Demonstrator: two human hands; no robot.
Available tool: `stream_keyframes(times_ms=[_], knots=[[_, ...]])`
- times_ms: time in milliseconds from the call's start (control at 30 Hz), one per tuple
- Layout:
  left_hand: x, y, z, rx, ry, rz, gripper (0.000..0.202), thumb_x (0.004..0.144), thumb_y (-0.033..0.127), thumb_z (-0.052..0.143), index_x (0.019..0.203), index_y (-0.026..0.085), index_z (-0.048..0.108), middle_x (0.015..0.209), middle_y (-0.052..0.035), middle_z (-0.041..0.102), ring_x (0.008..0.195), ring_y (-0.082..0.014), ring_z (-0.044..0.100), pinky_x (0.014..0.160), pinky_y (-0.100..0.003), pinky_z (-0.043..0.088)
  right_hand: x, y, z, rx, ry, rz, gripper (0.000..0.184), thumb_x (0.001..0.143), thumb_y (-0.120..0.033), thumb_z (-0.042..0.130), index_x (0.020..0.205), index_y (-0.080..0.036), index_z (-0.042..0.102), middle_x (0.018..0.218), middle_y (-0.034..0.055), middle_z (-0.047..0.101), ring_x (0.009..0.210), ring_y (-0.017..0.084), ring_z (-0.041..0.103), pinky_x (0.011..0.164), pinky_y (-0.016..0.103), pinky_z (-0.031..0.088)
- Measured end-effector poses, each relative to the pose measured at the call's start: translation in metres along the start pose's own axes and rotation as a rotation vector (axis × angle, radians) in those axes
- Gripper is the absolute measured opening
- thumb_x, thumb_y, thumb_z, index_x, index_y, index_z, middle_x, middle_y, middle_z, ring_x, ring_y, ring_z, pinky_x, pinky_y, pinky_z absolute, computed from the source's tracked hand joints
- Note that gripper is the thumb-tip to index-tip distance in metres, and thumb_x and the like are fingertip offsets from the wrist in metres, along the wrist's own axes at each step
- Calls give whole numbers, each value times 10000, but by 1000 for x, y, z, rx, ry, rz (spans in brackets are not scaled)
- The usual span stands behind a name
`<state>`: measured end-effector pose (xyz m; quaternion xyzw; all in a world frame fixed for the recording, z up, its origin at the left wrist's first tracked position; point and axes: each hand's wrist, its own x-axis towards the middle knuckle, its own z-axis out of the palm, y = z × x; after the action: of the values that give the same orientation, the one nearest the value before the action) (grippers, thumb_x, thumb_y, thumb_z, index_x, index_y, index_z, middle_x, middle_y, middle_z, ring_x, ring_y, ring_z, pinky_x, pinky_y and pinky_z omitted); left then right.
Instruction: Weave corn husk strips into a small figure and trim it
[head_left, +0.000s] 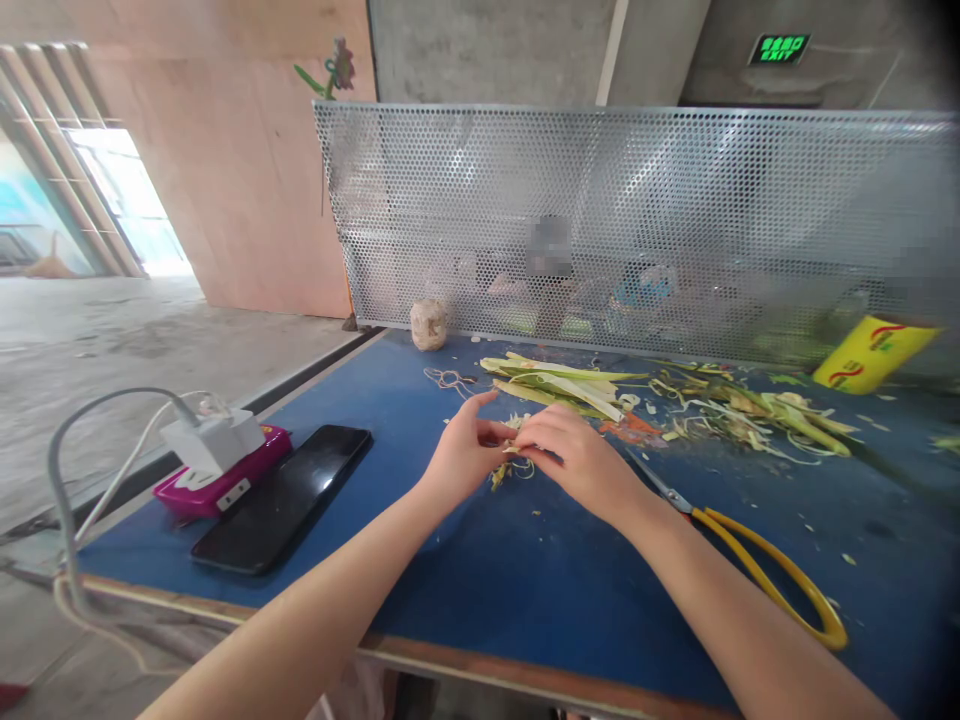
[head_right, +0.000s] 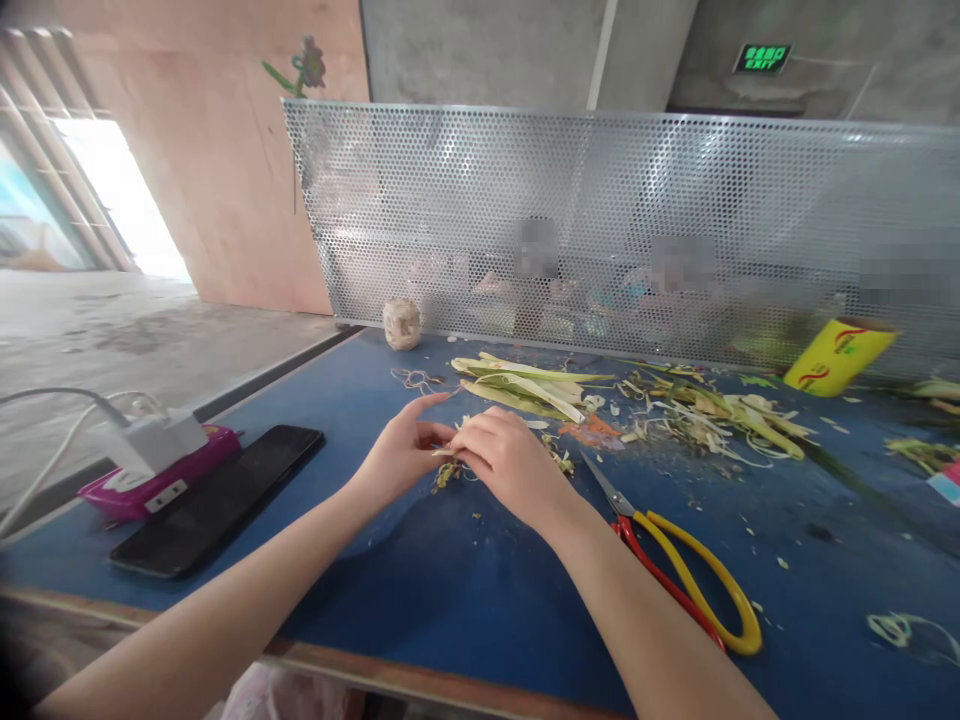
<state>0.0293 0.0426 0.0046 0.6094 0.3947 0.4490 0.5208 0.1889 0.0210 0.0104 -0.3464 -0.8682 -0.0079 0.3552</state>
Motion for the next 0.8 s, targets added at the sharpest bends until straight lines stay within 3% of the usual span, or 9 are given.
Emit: stream_keyframes(times_ms=[200, 333, 567, 700, 800], knots=[[-1, -3, 3, 30, -121, 18, 835, 568, 92, 679, 1297, 113, 272, 630, 28, 604, 617, -134, 582, 623, -284, 438, 0, 5, 1, -115, 128, 93, 68, 779, -220, 592, 755, -234, 653, 988, 65, 571, 889, 216, 501, 804, 403, 416], [-2, -4, 4, -2, -139, 19, 893, 552, 105, 708, 1316, 105, 244, 649, 22, 606, 642, -130, 574, 639, -282, 436, 1, 5, 2, 44, 74, 161, 73, 793, -182, 552, 761, -214, 609, 781, 34, 592, 772, 180, 547, 707, 328, 442], [-4, -2, 5, -93, -145, 11, 807, 618, 191, 702, 1294, 132, 266, 711, -16, 649, 672, -153, 609, 649, -292, 438, 1, 5, 5, 307, 125, 409, 131, 739, -229, 569, 866, -207, 551, 674, -13, 554, 576, 126, 525, 546, 253, 450], [-3, 2, 5, -100, -106, 10, 768, 630, 226, 703, 1272, 114, 296, 667, -8, 638, 619, -131, 579, 597, -263, 419, 2, 8, 6, 511, 95, 493, 167, 737, -268, 578, 880, -192, 535, 694, -6, 568, 586, 128, 547, 546, 256, 468], [-3, 4, 5, -83, -55, -13, 760, 636, 230, 704, 1274, 106, 310, 633, -2, 631, 537, -93, 516, 534, -231, 377, 3, 9, 5, 528, 96, 505, 93, 743, -254, 570, 806, -186, 567, 696, 11, 599, 624, 144, 580, 577, 271, 488]])
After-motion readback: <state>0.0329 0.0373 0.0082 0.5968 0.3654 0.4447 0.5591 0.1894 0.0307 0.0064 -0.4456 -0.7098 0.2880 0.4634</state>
